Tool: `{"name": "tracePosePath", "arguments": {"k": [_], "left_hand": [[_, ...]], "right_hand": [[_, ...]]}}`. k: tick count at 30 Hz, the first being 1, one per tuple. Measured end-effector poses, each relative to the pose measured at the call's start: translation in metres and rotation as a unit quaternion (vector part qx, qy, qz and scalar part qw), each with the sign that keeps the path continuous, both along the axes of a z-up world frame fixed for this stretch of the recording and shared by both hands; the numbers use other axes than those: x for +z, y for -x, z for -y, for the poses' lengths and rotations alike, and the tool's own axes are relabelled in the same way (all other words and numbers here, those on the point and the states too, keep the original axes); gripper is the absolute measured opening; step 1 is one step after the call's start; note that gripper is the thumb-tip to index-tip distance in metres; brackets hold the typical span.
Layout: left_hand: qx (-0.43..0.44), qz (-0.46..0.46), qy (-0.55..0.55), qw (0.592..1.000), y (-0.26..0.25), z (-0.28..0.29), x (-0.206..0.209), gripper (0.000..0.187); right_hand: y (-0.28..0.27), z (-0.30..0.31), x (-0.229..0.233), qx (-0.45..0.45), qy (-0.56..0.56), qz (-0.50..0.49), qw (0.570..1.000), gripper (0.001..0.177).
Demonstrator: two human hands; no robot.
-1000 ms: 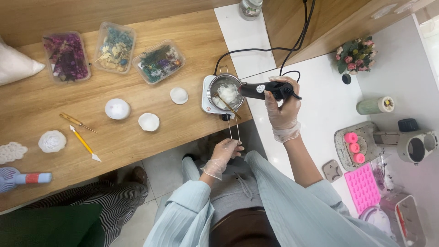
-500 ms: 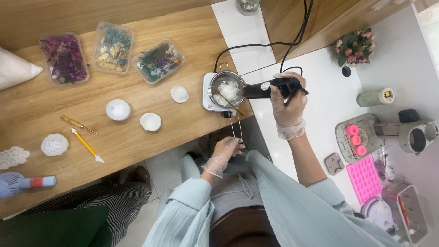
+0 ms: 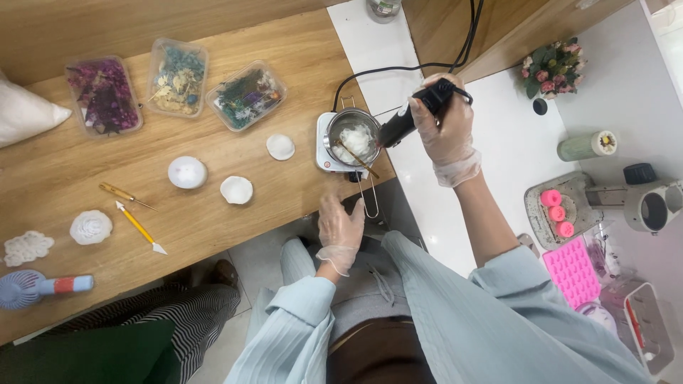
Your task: Melting wax in a small pitcher using a heat gun while stirring.
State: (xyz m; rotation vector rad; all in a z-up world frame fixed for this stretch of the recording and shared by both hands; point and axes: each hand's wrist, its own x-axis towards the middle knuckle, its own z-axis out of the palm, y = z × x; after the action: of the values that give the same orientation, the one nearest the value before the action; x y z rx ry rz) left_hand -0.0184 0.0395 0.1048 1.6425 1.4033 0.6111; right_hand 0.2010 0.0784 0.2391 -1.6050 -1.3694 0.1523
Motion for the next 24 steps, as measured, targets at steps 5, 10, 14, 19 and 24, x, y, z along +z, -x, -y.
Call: {"name": "tracePosePath", "arguments": {"k": [5,10,14,19,24], "left_hand": [[-0.104,-0.033,-0.211,0.971,-0.012,-0.011,0.018,0.056],[-0.179,-0.058,-0.303,0.934,-0.036,-0.023,-0.002,0.054],[-0.17,-0.057,-0.337,0.924,-0.046,-0.029,-0.014,0.033],[-0.198,-0.102,-0.322,0.92,-0.048,-0.035,-0.018,0.018],[-0.154,-0.086,-0.336,0.925,-0.043,-0.032,-0.019,0.011]], "right_hand": [[-0.006,-0.023,0.011,0.03,0.014,0.029,0.999,0.042],[-0.009,-0.032,0.012,0.063,0.034,0.042,0.997,0.043],[-0.014,-0.035,0.007,0.081,0.028,0.036,0.996,0.045],[-0.02,-0.037,0.009,0.093,0.022,0.032,0.995,0.045],[-0.023,-0.036,0.01,0.104,0.059,0.023,0.993,0.046]]}}
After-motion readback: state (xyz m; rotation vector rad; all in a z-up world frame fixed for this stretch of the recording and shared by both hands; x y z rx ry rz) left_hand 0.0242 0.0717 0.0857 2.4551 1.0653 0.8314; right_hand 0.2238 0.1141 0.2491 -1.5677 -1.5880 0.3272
